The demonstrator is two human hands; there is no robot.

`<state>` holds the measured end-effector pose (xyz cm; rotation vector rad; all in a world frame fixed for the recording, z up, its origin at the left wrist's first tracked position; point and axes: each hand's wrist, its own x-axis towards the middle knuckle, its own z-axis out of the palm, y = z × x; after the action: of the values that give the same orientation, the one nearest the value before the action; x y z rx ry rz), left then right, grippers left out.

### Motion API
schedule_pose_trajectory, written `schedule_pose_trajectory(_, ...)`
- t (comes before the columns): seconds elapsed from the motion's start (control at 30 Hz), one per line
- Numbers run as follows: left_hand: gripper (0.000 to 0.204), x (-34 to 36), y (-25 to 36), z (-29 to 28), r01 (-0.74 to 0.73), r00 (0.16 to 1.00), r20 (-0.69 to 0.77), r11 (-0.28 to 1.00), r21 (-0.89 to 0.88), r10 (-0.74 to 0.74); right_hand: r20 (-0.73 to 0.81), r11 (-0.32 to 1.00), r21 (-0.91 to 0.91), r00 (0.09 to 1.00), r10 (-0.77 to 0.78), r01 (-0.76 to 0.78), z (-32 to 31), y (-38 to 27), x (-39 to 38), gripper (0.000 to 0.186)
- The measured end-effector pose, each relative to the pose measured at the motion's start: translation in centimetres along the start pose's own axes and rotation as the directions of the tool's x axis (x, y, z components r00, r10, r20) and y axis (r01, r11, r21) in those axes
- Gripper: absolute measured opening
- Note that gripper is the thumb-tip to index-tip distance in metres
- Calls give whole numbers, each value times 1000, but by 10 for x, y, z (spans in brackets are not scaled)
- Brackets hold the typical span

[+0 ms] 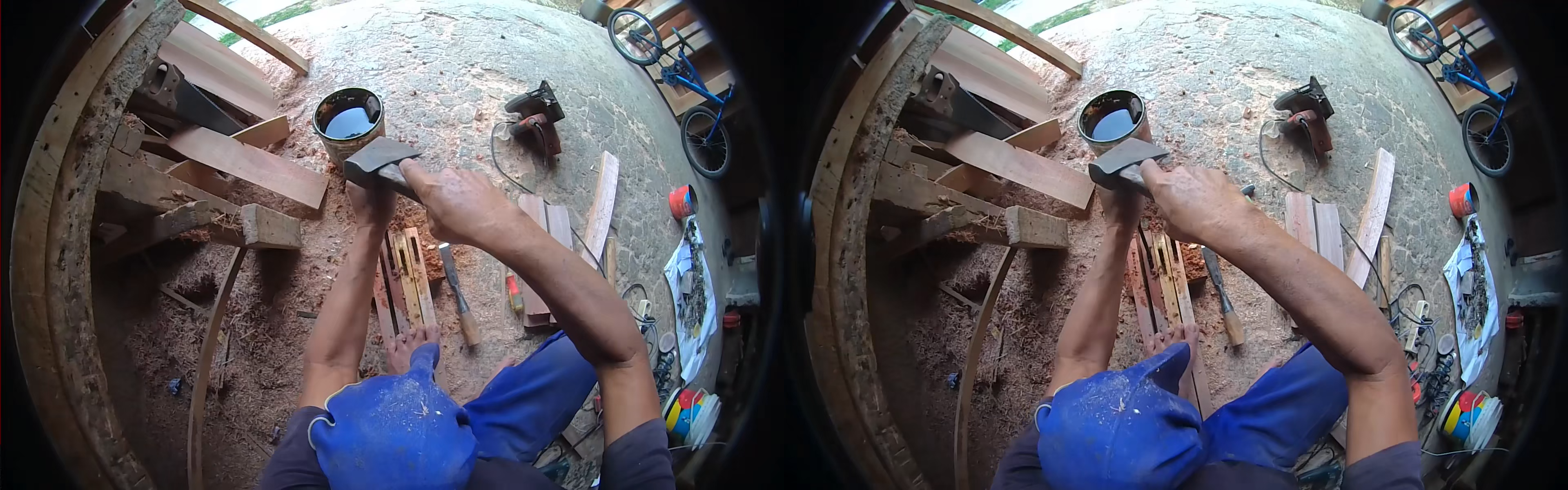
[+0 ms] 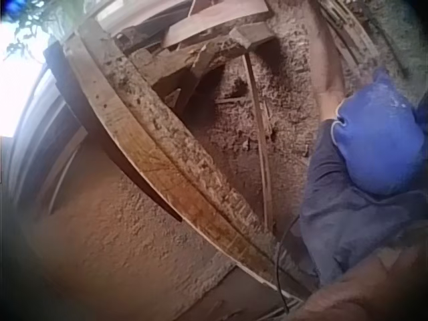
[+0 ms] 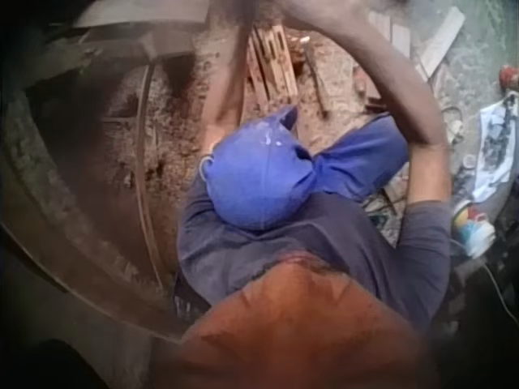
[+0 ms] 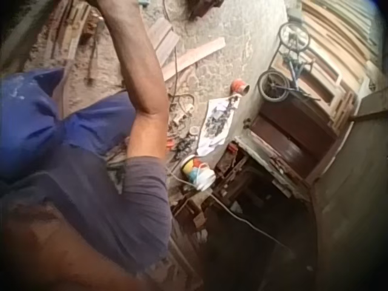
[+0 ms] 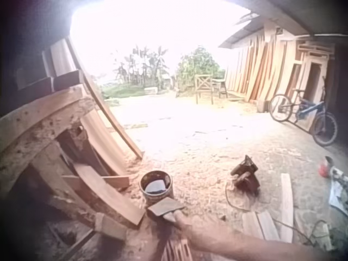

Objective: The person carves rectangular slots into wood blocks by striking a small axe-like tool with a mallet while using their bare foot to hold the wood steady on the ground.

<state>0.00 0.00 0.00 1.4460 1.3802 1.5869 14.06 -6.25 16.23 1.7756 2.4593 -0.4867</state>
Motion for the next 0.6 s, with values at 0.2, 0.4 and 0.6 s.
schedule_pose_trajectory(0.2, 23, 60, -120, 9, 514, 831, 219, 856, 51, -512, -46, 848, 529, 998, 42, -12, 11, 12, -66, 64)
schedule_pose_trajectory(0.4, 24, 44, -122, 11, 644, 361, 523, 612, 460, -772, -169, 628, 778, 956, 240, -20, 62, 28, -151, 71)
schedule_pose_trajectory(0.6, 33, 10, 56, -65, 131, 870, 469, 988, 80, -153, -26, 351, 926, 905, 426, -139, 85, 34, -190, 74)
